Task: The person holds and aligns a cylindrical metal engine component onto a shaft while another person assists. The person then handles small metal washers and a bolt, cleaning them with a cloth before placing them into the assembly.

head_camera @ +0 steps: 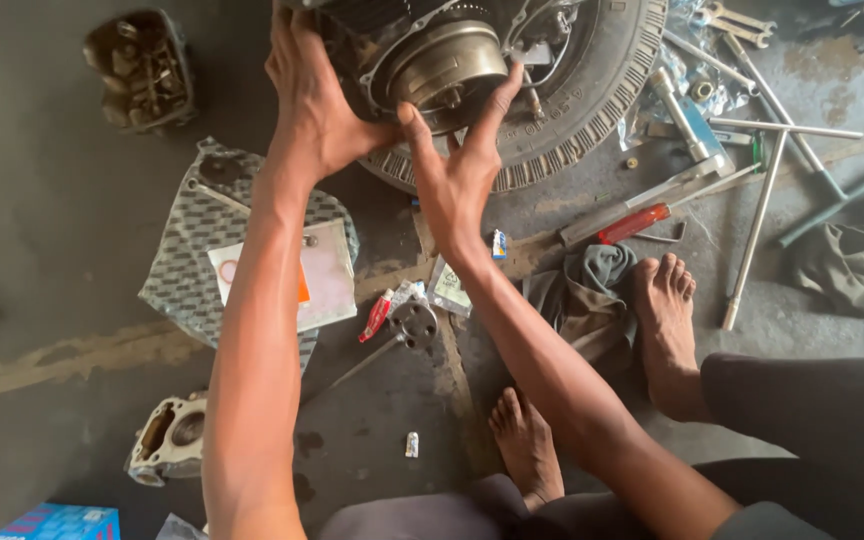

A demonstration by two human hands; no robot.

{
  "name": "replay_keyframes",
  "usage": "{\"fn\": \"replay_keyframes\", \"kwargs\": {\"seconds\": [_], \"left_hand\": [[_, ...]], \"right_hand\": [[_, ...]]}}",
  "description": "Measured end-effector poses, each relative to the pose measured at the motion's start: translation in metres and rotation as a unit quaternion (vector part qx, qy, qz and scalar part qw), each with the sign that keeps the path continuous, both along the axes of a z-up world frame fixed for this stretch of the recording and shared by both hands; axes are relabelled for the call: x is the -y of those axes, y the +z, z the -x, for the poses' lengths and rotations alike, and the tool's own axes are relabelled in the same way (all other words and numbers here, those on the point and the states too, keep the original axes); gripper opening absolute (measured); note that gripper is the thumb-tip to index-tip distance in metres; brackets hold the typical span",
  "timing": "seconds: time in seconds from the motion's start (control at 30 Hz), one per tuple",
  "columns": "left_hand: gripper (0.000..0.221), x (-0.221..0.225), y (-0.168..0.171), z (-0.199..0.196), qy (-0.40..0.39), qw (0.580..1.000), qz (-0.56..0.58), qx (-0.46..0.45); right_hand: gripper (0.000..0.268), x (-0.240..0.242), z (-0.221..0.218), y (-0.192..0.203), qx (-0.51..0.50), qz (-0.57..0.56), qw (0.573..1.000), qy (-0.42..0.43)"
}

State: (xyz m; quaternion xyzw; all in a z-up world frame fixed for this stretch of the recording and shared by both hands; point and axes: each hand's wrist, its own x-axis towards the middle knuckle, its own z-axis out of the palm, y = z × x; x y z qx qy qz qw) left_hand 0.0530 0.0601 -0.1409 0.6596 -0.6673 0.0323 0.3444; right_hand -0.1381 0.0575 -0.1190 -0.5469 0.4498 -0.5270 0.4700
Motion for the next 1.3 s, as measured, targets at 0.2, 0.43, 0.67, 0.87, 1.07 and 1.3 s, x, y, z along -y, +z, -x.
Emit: {"fn": "replay_keyframes", "kwargs": {"seconds": [0.2,0.43,0.67,0.87,1.07,1.3], "left_hand": [[0.156,-0.002,0.017,-0.010,0.011,0.997,-0.077,0.016],[0.152,0.001,0.016,-0.009,0.016,0.997,-0.066,0.025],[0.155,0.000,0.024,-0.004,0.011,0.998,-0.058,0.023],[0.154,0.000,0.027,-0.001,0.017,0.998,-0.059,0.015],[0.156,-0.001,0.029,0.000,0.020,0.997,-0.070,0.011],[0.158,0.001,0.025,-0.001,0.017,0.997,-0.076,0.016]], "right_hand": [[0.117,0.001,0.001,0.004,-0.001,-0.007,0.999,-0.033],[0.109,0.004,-0.002,-0.003,-0.044,0.045,0.995,-0.072],[0.110,0.005,-0.004,-0.007,-0.022,0.048,0.997,-0.059],[0.109,0.005,-0.003,-0.009,-0.017,0.078,0.995,-0.056],[0.111,0.004,-0.003,-0.006,-0.003,0.066,0.997,-0.041],[0.110,0.006,-0.001,-0.003,-0.026,0.060,0.997,-0.043]]}}
